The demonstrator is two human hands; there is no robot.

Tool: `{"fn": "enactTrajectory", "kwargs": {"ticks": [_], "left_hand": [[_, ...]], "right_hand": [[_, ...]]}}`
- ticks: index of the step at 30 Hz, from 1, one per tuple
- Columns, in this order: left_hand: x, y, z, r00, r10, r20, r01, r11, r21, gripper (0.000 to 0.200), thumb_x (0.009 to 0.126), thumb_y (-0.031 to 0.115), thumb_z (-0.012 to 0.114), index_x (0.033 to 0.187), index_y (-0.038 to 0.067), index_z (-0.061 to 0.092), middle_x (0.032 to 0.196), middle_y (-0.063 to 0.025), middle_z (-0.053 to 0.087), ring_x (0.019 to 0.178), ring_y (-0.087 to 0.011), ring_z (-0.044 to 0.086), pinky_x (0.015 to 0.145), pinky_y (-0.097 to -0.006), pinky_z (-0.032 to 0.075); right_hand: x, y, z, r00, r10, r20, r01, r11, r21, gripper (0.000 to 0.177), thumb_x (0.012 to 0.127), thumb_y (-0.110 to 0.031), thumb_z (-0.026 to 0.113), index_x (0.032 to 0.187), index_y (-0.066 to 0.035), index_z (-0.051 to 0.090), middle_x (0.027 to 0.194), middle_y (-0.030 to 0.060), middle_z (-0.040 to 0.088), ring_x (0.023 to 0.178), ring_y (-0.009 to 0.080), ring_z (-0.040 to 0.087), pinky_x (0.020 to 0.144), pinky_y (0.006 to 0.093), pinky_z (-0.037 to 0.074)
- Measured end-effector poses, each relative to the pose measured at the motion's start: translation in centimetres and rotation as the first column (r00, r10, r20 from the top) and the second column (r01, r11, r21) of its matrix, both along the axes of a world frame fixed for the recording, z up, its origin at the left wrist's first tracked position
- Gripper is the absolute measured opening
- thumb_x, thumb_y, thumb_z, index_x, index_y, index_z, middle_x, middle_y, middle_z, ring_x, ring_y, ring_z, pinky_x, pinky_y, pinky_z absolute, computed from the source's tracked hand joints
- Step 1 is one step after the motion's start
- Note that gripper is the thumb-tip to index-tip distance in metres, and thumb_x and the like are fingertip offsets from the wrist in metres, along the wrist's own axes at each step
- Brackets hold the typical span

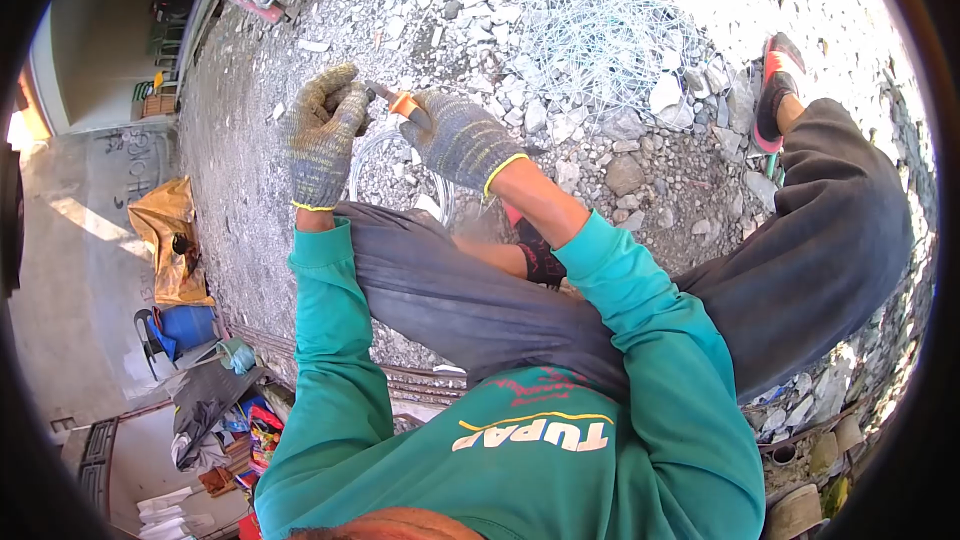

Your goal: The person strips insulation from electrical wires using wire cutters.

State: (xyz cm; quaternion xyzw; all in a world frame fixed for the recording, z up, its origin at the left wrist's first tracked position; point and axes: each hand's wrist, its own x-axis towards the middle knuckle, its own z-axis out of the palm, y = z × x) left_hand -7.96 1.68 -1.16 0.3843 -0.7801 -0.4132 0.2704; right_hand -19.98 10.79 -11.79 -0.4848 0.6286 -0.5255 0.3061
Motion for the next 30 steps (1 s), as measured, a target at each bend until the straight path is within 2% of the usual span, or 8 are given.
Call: {"fn": "enactTrajectory", "kwargs": {"ticks": [11, 13, 18, 19, 23, 25, 29, 30], "left_hand": [[-0.6, -0.4, -0.3, 0.999, -0.020, -0.041, 0.021, 1.000, 0.021, 0.032, 0.092, 0.004, 0.067, 0.122, -0.003, 0.060, 0.095, -0.0083, 0.067, 0.077, -0.0102, 0.060, 0.067, -0.0247, 0.052], [-0.5, -0.8, -0.3, 0.982, -0.067, 0.179, 0.105, 0.972, -0.209, 0.026, 0.093, 0.007, 0.067, 0.117, -0.002, 0.065, 0.095, -0.0059, 0.067, 0.076, -0.0086, 0.059, 0.068, -0.0241, 0.051], [-0.8, -0.4, -0.5, 0.985, -0.023, 0.174, 0.055, 0.982, -0.179, 0.023, 0.095, 0.013, 0.066, 0.115, 0.001, 0.068, 0.094, -0.0017, 0.068, 0.077, -0.0066, 0.056, 0.069, -0.0227, 0.048], [-0.9, -0.4, -0.5, 0.988, -0.026, 0.154, 0.052, 0.985, -0.166, 0.023, 0.095, 0.013, 0.066, 0.114, 0.001, 0.068, 0.093, -0.0015, 0.067, 0.077, -0.0064, 0.056, 0.068, -0.0226, 0.048], [-1.2, -0.3, -0.3, 0.991, -0.032, 0.132, 0.053, 0.985, -0.164, 0.021, 0.094, 0.012, 0.067, 0.111, 0.000, 0.068, 0.089, -0.0021, 0.067, 0.075, -0.0065, 0.056, 0.067, -0.0227, 0.048], [-1.1, -0.2, -0.4, 0.992, -0.027, 0.123, 0.046, 0.988, -0.149, 0.021, 0.094, 0.012, 0.067, 0.111, -0.001, 0.068, 0.089, -0.0024, 0.067, 0.074, -0.0068, 0.056, 0.067, -0.0229, 0.048], [-0.9, -0.4, -0.5, 0.992, -0.032, 0.122, 0.049, 0.989, -0.138, 0.020, 0.093, 0.011, 0.068, 0.109, -0.001, 0.069, 0.088, -0.0027, 0.067, 0.074, -0.0071, 0.057, 0.066, -0.0233, 0.049], [-1.0, -0.2, -0.3, 0.992, -0.027, 0.122, 0.042, 0.991, -0.128, 0.019, 0.094, 0.012, 0.067, 0.108, 0.000, 0.069, 0.088, -0.0028, 0.068, 0.074, -0.0071, 0.058, 0.066, -0.0234, 0.049]], "right_hand": [[-0.8, 0.4, -0.5, 0.995, -0.001, 0.097, 0.006, 0.999, -0.046, 0.033, 0.094, -0.029, 0.062, 0.120, -0.009, 0.062, 0.090, 0.0192, 0.068, 0.083, 0.0387, 0.067, 0.071, 0.0451, 0.050], [-0.8, 0.4, -0.6, 0.994, -0.037, 0.106, 0.047, 0.995, -0.091, 0.034, 0.094, -0.029, 0.063, 0.121, -0.008, 0.062, 0.087, 0.0187, 0.068, 0.080, 0.0379, 0.067, 0.069, 0.0444, 0.050], [-1.2, 0.2, -0.5, 0.993, -0.084, 0.077, 0.094, 0.988, -0.123, 0.033, 0.094, -0.027, 0.065, 0.121, -0.008, 0.063, 0.075, 0.0165, 0.065, 0.065, 0.0316, 0.062, 0.061, 0.0405, 0.048], [-1.2, 0.2, -0.3, 0.993, -0.023, 0.120, 0.032, 0.996, -0.080, 0.034, 0.093, -0.026, 0.065, 0.122, -0.008, 0.063, 0.076, 0.0177, 0.065, 0.065, 0.0323, 0.062, 0.061, 0.0412, 0.048], [-0.8, 0.6, 0.1, 0.994, -0.047, 0.102, 0.063, 0.986, -0.154, 0.033, 0.093, -0.025, 0.065, 0.122, -0.008, 0.062, 0.078, 0.0188, 0.066, 0.070, 0.0350, 0.064, 0.063, 0.0427, 0.049], [-0.6, 0.4, -0.3, 0.997, -0.077, -0.008, 0.075, 0.986, -0.147, 0.032, 0.094, -0.024, 0.064, 0.121, -0.008, 0.062, 0.082, 0.0202, 0.067, 0.075, 0.0369, 0.066, 0.065, 0.0438, 0.050], [-0.6, 0.6, -0.2, 0.990, -0.140, -0.023, 0.133, 0.974, -0.185, 0.031, 0.094, -0.023, 0.064, 0.121, -0.008, 0.062, 0.085, 0.0209, 0.067, 0.076, 0.0374, 0.067, 0.066, 0.0439, 0.050], [-0.9, 0.8, 0.3, 0.997, -0.069, 0.033, 0.073, 0.987, -0.144, 0.032, 0.094, -0.029, 0.063, 0.113, -0.004, 0.061, 0.086, 0.0222, 0.066, 0.080, 0.0399, 0.065, 0.070, 0.0467, 0.050]]}}
